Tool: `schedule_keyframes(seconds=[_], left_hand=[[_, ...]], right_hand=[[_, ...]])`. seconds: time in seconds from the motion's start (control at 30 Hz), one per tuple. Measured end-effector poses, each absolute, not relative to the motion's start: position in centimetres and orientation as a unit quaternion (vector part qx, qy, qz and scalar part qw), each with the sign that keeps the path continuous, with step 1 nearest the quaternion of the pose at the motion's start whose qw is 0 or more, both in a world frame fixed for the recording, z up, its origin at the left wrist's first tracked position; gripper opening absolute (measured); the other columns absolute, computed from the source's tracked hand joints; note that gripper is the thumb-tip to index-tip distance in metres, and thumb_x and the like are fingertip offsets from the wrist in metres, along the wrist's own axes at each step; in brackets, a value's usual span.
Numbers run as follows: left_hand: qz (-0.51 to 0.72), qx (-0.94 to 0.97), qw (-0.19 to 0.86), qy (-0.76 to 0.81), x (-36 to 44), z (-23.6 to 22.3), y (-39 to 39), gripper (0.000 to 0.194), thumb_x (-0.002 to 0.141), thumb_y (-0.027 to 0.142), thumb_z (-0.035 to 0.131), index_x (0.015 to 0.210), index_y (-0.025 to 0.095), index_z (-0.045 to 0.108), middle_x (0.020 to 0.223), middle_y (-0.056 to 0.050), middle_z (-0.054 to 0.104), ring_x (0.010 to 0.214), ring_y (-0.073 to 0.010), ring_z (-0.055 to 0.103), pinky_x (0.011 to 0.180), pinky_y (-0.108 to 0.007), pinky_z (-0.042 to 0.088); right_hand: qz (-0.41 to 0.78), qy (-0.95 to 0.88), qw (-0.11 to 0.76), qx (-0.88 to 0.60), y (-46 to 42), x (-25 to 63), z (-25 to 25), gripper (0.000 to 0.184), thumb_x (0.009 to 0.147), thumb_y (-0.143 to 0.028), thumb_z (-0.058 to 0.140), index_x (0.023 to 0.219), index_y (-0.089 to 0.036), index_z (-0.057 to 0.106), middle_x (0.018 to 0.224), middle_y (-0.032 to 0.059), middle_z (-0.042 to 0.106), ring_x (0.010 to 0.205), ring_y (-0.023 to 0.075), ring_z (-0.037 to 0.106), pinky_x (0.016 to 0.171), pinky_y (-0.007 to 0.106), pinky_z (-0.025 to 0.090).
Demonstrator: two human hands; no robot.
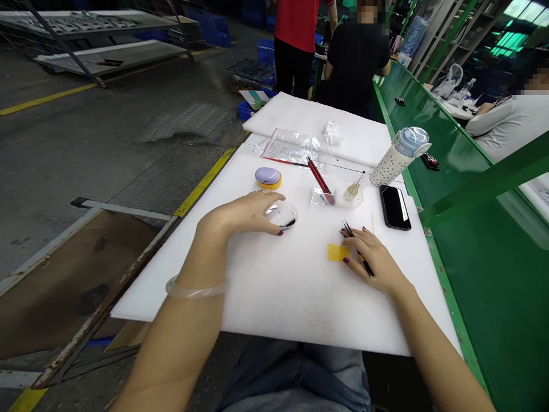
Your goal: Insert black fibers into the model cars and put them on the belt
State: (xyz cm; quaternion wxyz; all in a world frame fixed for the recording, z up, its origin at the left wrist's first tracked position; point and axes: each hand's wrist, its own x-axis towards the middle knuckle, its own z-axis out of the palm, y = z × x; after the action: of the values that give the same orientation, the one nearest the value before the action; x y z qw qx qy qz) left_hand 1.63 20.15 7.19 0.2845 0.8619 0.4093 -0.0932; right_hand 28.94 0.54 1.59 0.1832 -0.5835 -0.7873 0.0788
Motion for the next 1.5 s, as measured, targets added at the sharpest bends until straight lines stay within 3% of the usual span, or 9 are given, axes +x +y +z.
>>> schedule_keyframes(seconds=[0.17,0.27,0.43,0.6,0.77,1.07,1.2,1.37,1.5], left_hand=[[-0.062,0.868,0.26,0.42,2.3,6.9,20.2,0.097,0.065,0.066,0.058,0.146,0.014,0.046,0.151,-0.017,0.047,0.141,-0.0391,0.042,0.112,-0.044,0.041],[-0.024,0.874,0.237,0.424,2.6,6.9,20.1,0.092,0.07,0.066,0.054,0.146,0.015,0.041,0.153,-0.015,0.044,0.141,-0.037,0.04,0.113,-0.043,0.039],[-0.029,0.876,0.211,0.433,2.8,6.7,20.0,0.073,0.074,0.067,0.053,0.127,0.017,0.05,0.135,-0.017,0.057,0.129,-0.0409,0.05,0.099,-0.047,0.047],[-0.064,0.872,0.214,0.436,2.9,6.6,20.0,0.071,0.073,0.068,0.057,0.122,0.018,0.054,0.136,-0.018,0.059,0.129,-0.0405,0.053,0.097,-0.046,0.049],[-0.078,0.87,0.217,0.436,3.0,6.6,20.0,0.069,0.073,0.069,0.057,0.12,0.018,0.056,0.131,-0.017,0.061,0.126,-0.0389,0.055,0.093,-0.045,0.05],[-0.08,0.872,0.215,0.432,2.9,6.3,20.0,0.07,0.072,0.068,0.056,0.122,0.019,0.053,0.132,-0.017,0.06,0.127,-0.0385,0.053,0.093,-0.044,0.049],[-0.082,0.872,0.214,0.432,3.0,6.4,19.9,0.068,0.073,0.068,0.057,0.123,0.021,0.053,0.134,-0.016,0.06,0.128,-0.0377,0.053,0.094,-0.044,0.049],[-0.082,0.872,0.214,0.433,3.0,6.5,19.9,0.066,0.073,0.067,0.056,0.119,0.019,0.054,0.126,-0.016,0.061,0.123,-0.0385,0.055,0.088,-0.044,0.05],[-0.078,0.873,0.217,0.429,2.9,6.3,20.0,0.068,0.071,0.069,0.054,0.118,0.019,0.053,0.129,-0.016,0.059,0.125,-0.0387,0.053,0.089,-0.044,0.048]], right_hand=[[0.057,-0.779,0.231,-0.581,0.1,29.7,1.9,0.016,0.099,-0.03,0.055,0.113,-0.025,0.06,0.121,0.0101,0.075,0.127,0.0326,0.062,0.114,0.065,0.041],[0.038,-0.751,0.284,-0.595,-0.2,30.6,1.9,0.014,0.099,-0.026,0.054,0.111,-0.026,0.061,0.12,0.0095,0.075,0.12,0.0305,0.067,0.108,0.058,0.049],[0.068,-0.729,0.309,-0.607,-0.5,31.5,1.8,0.018,0.095,-0.017,0.054,0.108,-0.026,0.062,0.112,0.0098,0.076,0.111,0.0278,0.073,0.09,0.045,0.06],[0.067,-0.77,0.274,-0.572,-0.6,31.1,1.9,0.028,0.088,-0.011,0.053,0.107,-0.027,0.064,0.112,0.006,0.078,0.105,0.0263,0.075,0.106,0.054,0.054],[0.046,-0.788,0.251,-0.56,-0.6,31.1,2.1,0.032,0.083,-0.009,0.052,0.107,-0.026,0.064,0.109,0.005,0.078,0.101,0.0263,0.075,0.107,0.057,0.053],[0.084,-0.775,0.211,-0.589,-0.3,29.9,2.1,0.035,0.088,-0.011,0.049,0.118,-0.026,0.058,0.128,0.0073,0.073,0.133,0.0324,0.06,0.11,0.061,0.049],[0.091,-0.78,0.206,-0.584,-0.3,29.9,1.9,0.034,0.087,-0.011,0.049,0.115,-0.027,0.059,0.13,0.006,0.072,0.134,0.0319,0.059,0.115,0.064,0.042],[0.068,-0.783,0.226,-0.575,-0.5,30.1,2.0,0.031,0.09,-0.011,0.047,0.113,-0.027,0.06,0.122,0.0052,0.075,0.126,0.0313,0.064,0.111,0.062,0.046],[0.043,-0.763,0.221,-0.606,-0.2,30.1,1.8,0.031,0.096,-0.015,0.046,0.122,-0.025,0.056,0.132,0.0088,0.071,0.132,0.033,0.06,0.108,0.06,0.049]])
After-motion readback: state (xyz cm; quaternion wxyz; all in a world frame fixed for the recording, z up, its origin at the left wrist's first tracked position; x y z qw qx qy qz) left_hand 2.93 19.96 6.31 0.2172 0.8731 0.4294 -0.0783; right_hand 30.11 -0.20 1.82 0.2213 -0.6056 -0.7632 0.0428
